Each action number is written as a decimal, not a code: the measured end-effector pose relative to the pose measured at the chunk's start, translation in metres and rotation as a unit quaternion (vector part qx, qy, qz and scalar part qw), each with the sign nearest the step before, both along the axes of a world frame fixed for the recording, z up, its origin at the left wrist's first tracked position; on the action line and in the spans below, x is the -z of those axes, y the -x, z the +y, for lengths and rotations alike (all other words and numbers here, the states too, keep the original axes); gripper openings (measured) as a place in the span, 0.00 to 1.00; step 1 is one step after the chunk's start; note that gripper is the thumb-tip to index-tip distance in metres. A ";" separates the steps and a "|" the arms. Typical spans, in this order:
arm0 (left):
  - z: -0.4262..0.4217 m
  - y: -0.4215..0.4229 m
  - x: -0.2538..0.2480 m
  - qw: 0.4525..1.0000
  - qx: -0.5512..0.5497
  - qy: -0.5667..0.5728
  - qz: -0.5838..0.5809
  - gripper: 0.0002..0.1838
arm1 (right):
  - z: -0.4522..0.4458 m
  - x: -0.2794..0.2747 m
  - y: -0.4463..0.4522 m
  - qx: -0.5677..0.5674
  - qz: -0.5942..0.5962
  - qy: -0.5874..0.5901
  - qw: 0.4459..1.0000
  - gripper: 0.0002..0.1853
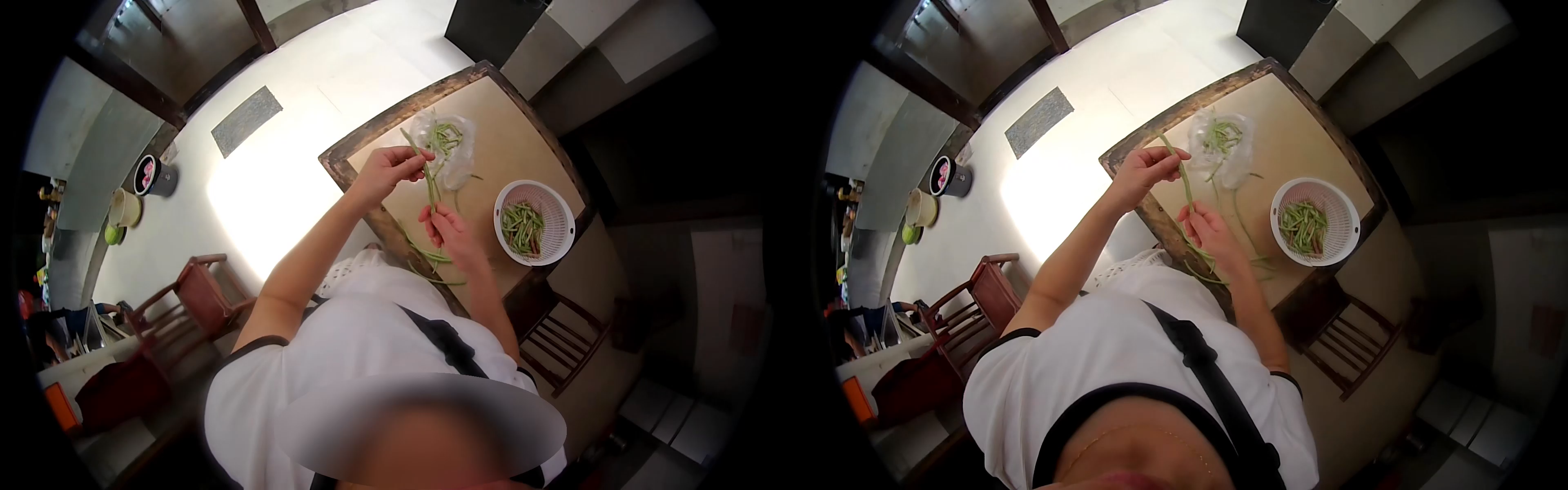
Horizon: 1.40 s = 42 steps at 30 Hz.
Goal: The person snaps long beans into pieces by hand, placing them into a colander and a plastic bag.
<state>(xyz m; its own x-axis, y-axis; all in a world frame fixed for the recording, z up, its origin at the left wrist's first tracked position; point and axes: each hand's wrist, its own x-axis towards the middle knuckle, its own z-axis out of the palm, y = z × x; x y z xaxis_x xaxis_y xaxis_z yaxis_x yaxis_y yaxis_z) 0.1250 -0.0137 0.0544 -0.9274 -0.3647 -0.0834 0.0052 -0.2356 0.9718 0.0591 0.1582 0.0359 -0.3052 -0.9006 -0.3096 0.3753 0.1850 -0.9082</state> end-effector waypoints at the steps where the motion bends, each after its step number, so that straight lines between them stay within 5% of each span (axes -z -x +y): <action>1: 0.002 -0.002 -0.003 1.000 -0.004 0.001 0.002 0.12 | -0.001 0.004 -0.003 0.009 -0.005 -0.009 1.000 0.08; 7: 0.036 -0.012 -0.003 0.977 -0.005 0.212 0.021 0.07 | -0.022 0.044 0.006 0.145 -0.077 -0.084 0.983 0.08; 14: 0.031 -0.018 0.011 0.982 -0.179 0.053 -0.014 0.09 | -0.015 0.060 0.029 0.138 -0.344 0.025 0.928 0.07; 17: 0.018 -0.021 -0.005 0.974 -0.221 -0.008 0.054 0.10 | -0.008 0.088 0.033 0.276 -0.399 0.033 0.874 0.07; 20: 0.012 -0.021 -0.008 0.990 -0.140 -0.015 -0.002 0.11 | -0.002 0.066 0.029 0.298 -0.274 0.029 0.914 0.07; 22: 0.017 -0.020 -0.007 0.997 -0.051 -0.007 -0.061 0.11 | -0.006 0.019 0.024 0.111 -0.088 0.046 0.989 0.09; 25: 0.027 -0.017 -0.004 0.998 -0.016 -0.008 -0.062 0.11 | -0.012 -0.001 0.016 0.020 -0.029 0.063 0.997 0.09; 30: 0.028 -0.016 -0.006 0.997 -0.001 -0.070 -0.015 0.11 | -0.015 0.003 0.005 0.021 0.056 0.060 0.996 0.08; 36: 0.032 -0.019 -0.013 0.998 0.050 0.036 -0.029 0.09 | -0.015 0.010 -0.008 0.070 0.033 0.061 0.995 0.08; 38: 0.035 -0.020 -0.007 0.976 0.009 0.218 -0.021 0.07 | -0.017 0.014 -0.007 0.094 0.011 0.055 0.994 0.08; 39: 0.037 -0.021 -0.003 0.975 0.014 0.219 -0.022 0.07 | -0.021 0.017 -0.006 0.116 -0.024 0.016 0.993 0.06; 41: 0.041 -0.023 0.007 0.898 0.011 0.437 0.043 0.05 | -0.021 0.027 -0.004 0.141 -0.058 -0.020 0.988 0.06; 42: 0.043 -0.024 0.010 0.898 0.013 0.438 0.046 0.05 | -0.020 0.033 -0.002 0.129 -0.076 -0.042 0.988 0.06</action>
<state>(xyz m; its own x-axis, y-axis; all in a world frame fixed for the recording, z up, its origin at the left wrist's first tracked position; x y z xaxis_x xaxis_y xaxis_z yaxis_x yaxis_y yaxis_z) 0.1487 0.0292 0.0447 -0.9247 -0.2311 0.3025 0.1004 0.6183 0.7795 0.0616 0.1381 0.0025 -0.4660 -0.7675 -0.4403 0.5502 0.1383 -0.8235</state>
